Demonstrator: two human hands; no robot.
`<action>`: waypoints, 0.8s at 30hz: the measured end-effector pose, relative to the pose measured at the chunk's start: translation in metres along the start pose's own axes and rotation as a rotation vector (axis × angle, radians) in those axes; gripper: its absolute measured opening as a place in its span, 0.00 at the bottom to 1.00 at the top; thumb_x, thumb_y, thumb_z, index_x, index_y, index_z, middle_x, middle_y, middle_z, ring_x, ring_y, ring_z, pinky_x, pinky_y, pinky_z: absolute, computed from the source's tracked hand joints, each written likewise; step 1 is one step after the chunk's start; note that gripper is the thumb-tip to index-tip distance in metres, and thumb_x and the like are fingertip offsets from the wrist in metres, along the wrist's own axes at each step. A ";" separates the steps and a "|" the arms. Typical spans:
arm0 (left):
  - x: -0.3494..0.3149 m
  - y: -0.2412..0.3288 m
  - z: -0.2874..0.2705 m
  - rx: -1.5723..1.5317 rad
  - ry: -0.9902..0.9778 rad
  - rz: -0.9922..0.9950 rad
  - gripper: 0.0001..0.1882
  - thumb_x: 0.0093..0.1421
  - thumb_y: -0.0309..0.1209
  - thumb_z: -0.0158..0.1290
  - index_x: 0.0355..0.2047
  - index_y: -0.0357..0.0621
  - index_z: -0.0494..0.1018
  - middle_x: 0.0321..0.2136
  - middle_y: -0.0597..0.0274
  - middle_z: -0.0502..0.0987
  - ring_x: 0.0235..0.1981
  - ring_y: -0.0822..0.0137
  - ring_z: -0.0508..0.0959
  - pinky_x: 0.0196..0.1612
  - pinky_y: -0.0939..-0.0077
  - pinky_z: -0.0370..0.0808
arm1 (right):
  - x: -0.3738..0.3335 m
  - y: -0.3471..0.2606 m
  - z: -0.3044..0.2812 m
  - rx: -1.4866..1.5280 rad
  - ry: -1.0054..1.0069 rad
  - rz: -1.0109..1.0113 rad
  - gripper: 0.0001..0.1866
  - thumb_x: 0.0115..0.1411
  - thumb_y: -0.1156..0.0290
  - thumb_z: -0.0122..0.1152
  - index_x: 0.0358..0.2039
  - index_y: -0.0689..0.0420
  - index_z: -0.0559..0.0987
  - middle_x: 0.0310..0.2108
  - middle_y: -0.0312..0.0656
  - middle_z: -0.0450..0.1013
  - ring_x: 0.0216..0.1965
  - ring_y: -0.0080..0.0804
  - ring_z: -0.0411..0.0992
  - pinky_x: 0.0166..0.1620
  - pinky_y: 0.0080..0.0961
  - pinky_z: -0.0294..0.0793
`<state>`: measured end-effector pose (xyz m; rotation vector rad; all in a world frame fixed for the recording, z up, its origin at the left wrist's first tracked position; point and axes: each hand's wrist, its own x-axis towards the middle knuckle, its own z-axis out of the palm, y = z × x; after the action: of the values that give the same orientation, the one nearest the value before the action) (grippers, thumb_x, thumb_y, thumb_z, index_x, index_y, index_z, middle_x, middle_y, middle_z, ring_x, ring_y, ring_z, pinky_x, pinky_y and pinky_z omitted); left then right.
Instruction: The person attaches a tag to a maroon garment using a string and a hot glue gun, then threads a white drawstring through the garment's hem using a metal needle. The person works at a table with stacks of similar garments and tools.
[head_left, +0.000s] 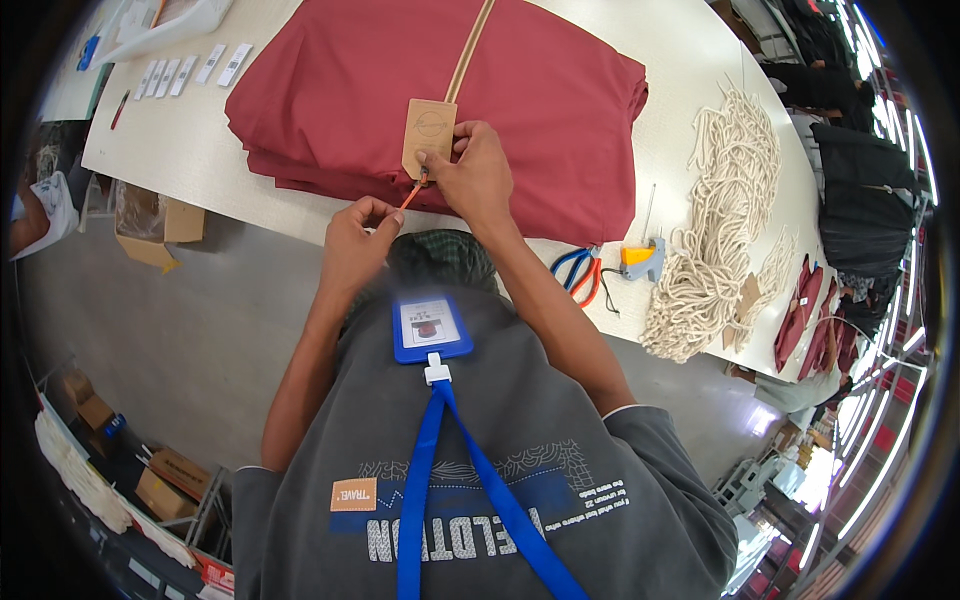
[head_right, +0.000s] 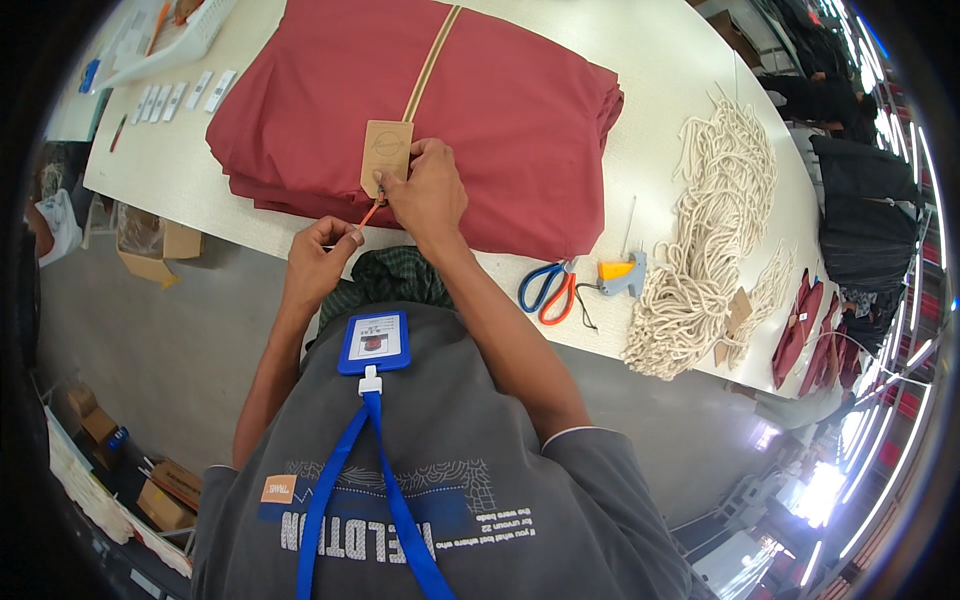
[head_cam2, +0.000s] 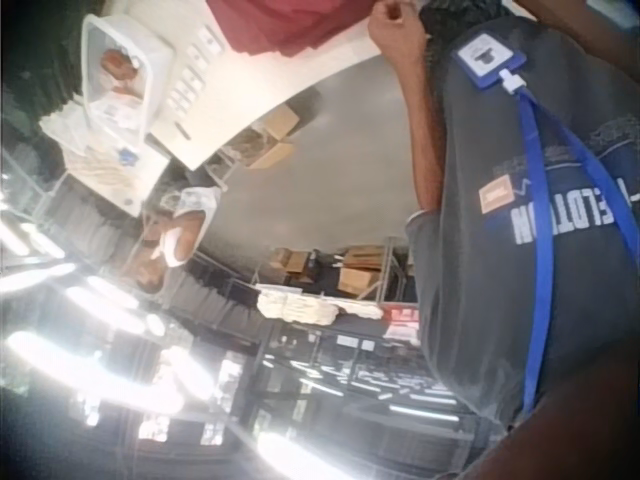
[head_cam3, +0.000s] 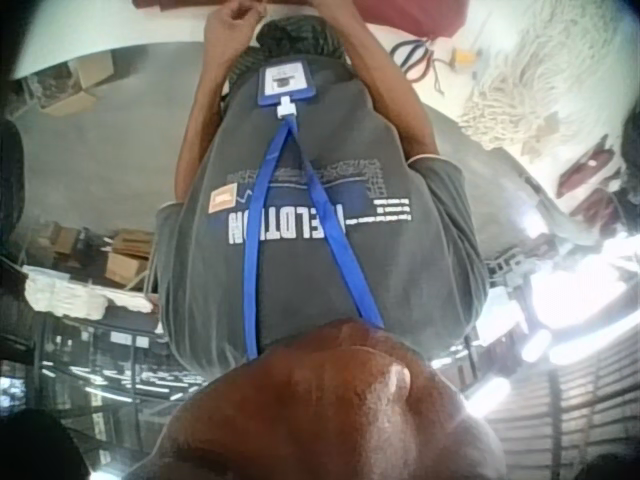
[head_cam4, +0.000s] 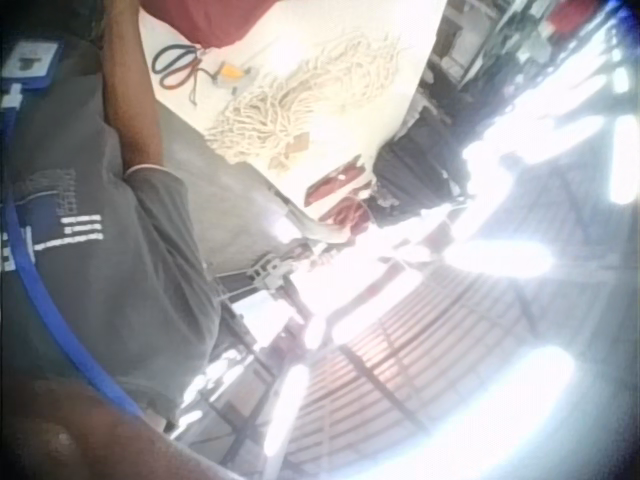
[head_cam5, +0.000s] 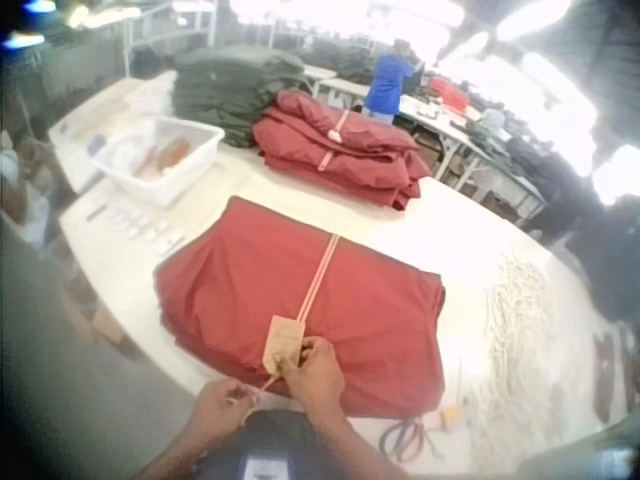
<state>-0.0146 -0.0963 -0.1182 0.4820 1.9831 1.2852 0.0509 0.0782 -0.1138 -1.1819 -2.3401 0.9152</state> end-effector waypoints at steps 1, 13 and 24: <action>0.000 -0.002 0.000 0.024 -0.010 0.010 0.07 0.63 0.28 0.57 0.35 0.34 0.79 0.28 0.65 0.80 0.30 0.77 0.75 0.37 0.82 0.71 | 0.001 0.002 0.002 0.006 0.001 -0.007 0.22 0.52 0.63 0.76 0.41 0.62 0.76 0.29 0.40 0.78 0.29 0.28 0.76 0.34 0.27 0.76; -0.013 0.011 -0.017 -0.324 -0.010 -0.130 0.09 0.65 0.30 0.58 0.39 0.36 0.79 0.31 0.60 0.82 0.33 0.72 0.82 0.39 0.79 0.75 | 0.000 0.006 -0.037 0.831 -0.314 0.099 0.04 0.66 0.76 0.60 0.35 0.62 0.75 0.31 0.36 0.77 0.31 0.18 0.72 0.35 0.18 0.74; -0.004 0.036 -0.023 -0.468 -0.023 -0.221 0.08 0.66 0.35 0.56 0.36 0.43 0.76 0.30 0.65 0.80 0.33 0.73 0.81 0.38 0.77 0.75 | -0.002 0.002 -0.052 0.826 -0.487 -0.271 0.07 0.69 0.82 0.52 0.42 0.61 0.79 0.35 0.35 0.75 0.36 0.20 0.72 0.38 0.19 0.72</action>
<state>-0.0311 -0.0980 -0.0786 0.0491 1.5904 1.5265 0.0830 0.0975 -0.0769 -0.3188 -1.9745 1.9481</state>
